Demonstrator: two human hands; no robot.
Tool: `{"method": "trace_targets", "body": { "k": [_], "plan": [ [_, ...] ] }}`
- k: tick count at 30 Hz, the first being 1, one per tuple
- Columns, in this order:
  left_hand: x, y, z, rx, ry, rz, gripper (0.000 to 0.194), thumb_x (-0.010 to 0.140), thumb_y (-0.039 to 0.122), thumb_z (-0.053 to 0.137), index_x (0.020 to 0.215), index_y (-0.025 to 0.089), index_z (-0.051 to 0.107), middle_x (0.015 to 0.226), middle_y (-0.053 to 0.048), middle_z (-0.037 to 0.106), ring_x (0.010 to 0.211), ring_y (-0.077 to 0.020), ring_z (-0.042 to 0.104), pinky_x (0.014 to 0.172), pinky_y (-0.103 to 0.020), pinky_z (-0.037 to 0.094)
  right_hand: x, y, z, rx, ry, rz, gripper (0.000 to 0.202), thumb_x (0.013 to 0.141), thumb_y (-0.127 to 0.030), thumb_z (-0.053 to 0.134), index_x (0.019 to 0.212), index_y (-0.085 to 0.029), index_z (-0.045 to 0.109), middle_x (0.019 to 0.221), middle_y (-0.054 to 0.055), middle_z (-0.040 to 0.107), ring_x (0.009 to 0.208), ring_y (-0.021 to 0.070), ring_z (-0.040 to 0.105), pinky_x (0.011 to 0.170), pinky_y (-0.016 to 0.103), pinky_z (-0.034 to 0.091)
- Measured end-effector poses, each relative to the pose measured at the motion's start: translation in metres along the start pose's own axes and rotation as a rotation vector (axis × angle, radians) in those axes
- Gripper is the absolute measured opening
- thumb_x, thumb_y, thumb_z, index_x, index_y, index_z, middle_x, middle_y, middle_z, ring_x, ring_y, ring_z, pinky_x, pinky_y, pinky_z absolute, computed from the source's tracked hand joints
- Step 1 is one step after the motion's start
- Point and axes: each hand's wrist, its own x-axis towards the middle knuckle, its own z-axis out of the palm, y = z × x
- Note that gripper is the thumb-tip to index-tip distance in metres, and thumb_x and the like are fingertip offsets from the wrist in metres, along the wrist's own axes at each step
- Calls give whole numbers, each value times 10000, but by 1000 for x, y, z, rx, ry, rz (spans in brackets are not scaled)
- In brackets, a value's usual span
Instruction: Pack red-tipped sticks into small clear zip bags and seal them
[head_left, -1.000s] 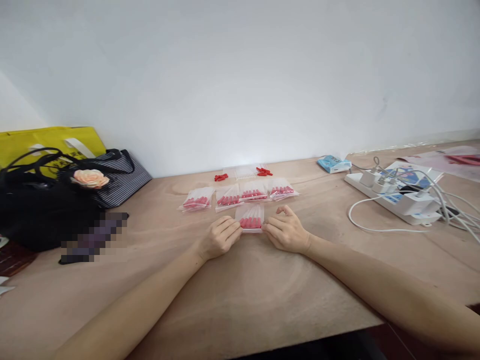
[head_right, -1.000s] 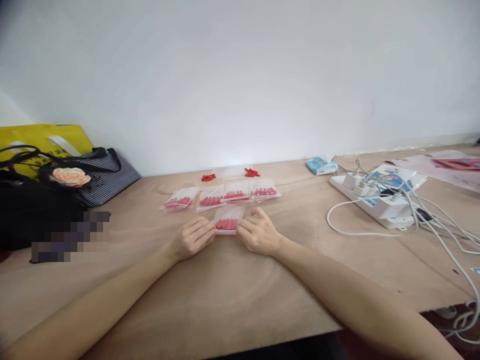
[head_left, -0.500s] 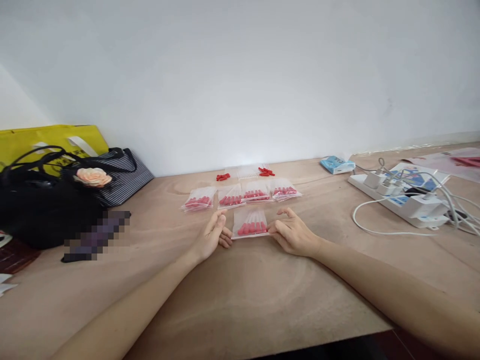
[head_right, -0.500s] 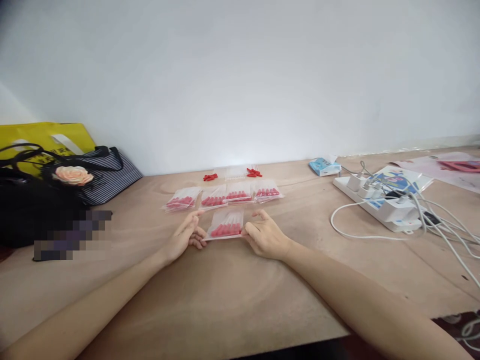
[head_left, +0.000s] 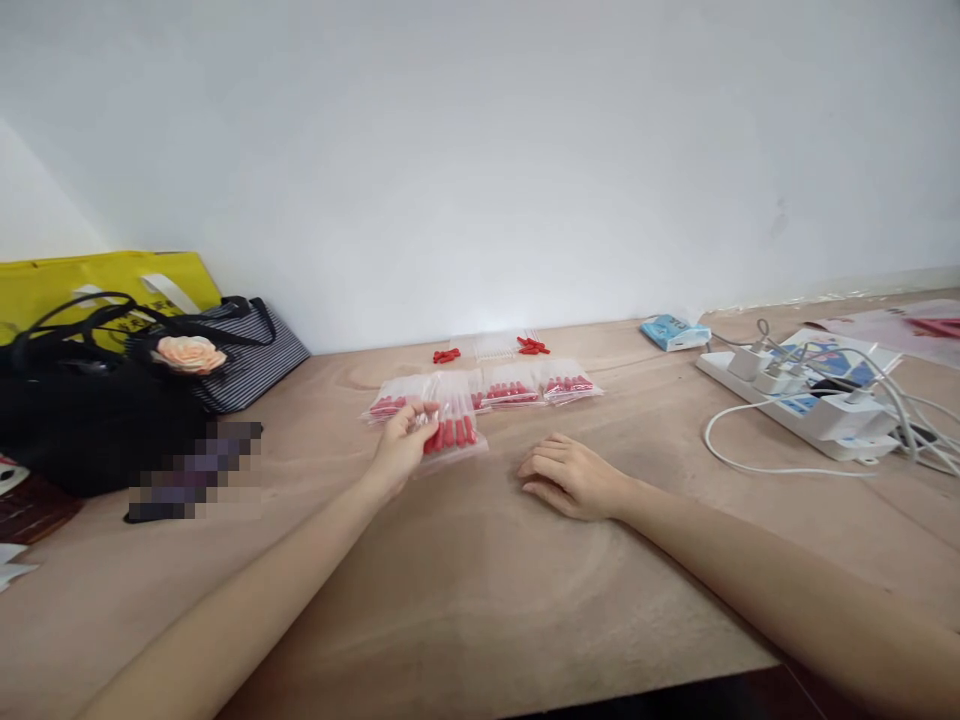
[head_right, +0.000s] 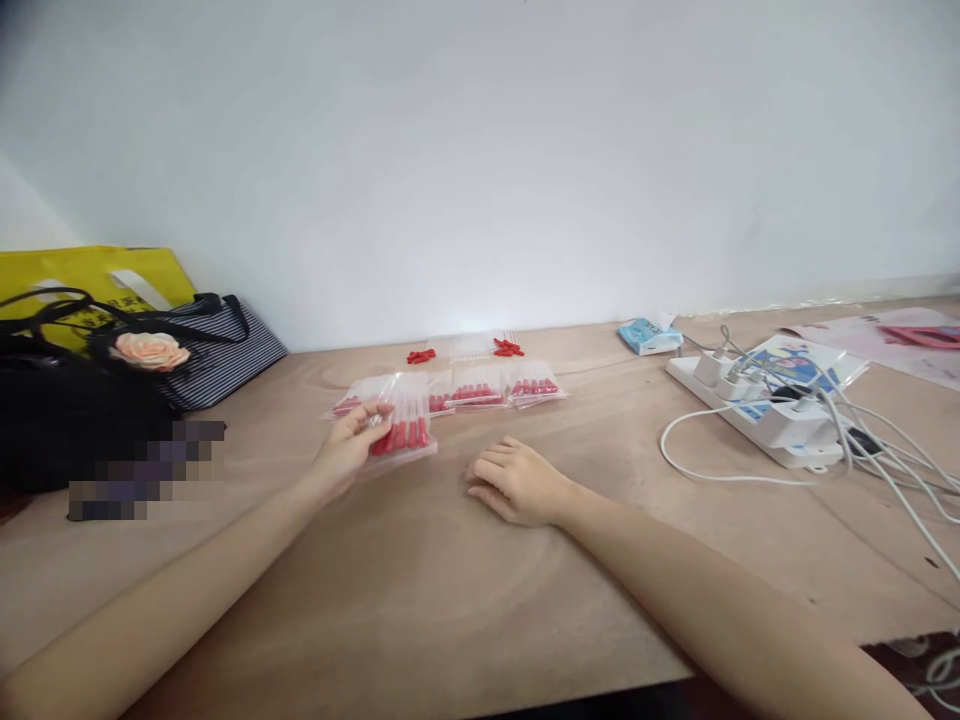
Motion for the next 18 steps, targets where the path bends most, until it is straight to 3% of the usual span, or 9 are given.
{"method": "trace_targets", "body": {
  "k": [5, 8, 11, 13, 16, 18],
  "plan": [
    [75, 5, 11, 188, 12, 15, 258, 636, 154, 590, 892, 129, 567, 589, 29, 533, 452, -65, 469, 477, -184, 374, 0, 1, 2, -12, -18, 3, 127, 880, -223, 385, 878, -171, 500, 831, 42, 613, 774, 135, 533, 706, 279, 366],
    [101, 2, 24, 323, -9, -3, 226, 627, 76, 565, 847, 122, 595, 612, 7, 558, 494, -84, 508, 519, -200, 404, -1, 3, 2, -25, -20, 12, 131, 879, -208, 371, 882, -170, 497, 834, 47, 612, 775, 137, 537, 708, 281, 367],
    [108, -2, 32, 497, 11, -5, 188, 592, 43, 580, 754, 132, 610, 665, -19, 595, 622, -137, 569, 636, -247, 443, -2, 4, 2, -32, -13, 10, 140, 880, -211, 361, 873, -170, 494, 830, 57, 611, 777, 141, 544, 708, 283, 366],
    [104, -3, 32, 616, 49, 23, 162, 572, 49, 608, 701, 148, 610, 772, -44, 619, 819, -193, 581, 782, -287, 428, -2, 5, 2, -36, -6, 5, 141, 879, -211, 358, 867, -171, 492, 827, 60, 610, 777, 142, 546, 707, 282, 367],
    [98, -1, 17, 764, 131, 71, 156, 590, 134, 650, 734, 180, 612, 1018, -64, 585, 1111, -254, 451, 954, -320, 322, -2, 4, 3, -39, 1, 2, 135, 876, -207, 359, 866, -172, 489, 823, 59, 609, 781, 142, 548, 707, 280, 372],
    [98, -1, -1, 840, 190, 50, 177, 613, 205, 660, 782, 194, 607, 1111, -72, 544, 1175, -278, 387, 975, -347, 296, -2, 5, 4, -39, 5, -2, 133, 875, -207, 360, 865, -172, 488, 819, 58, 608, 784, 142, 550, 708, 280, 375]
  ]
}}
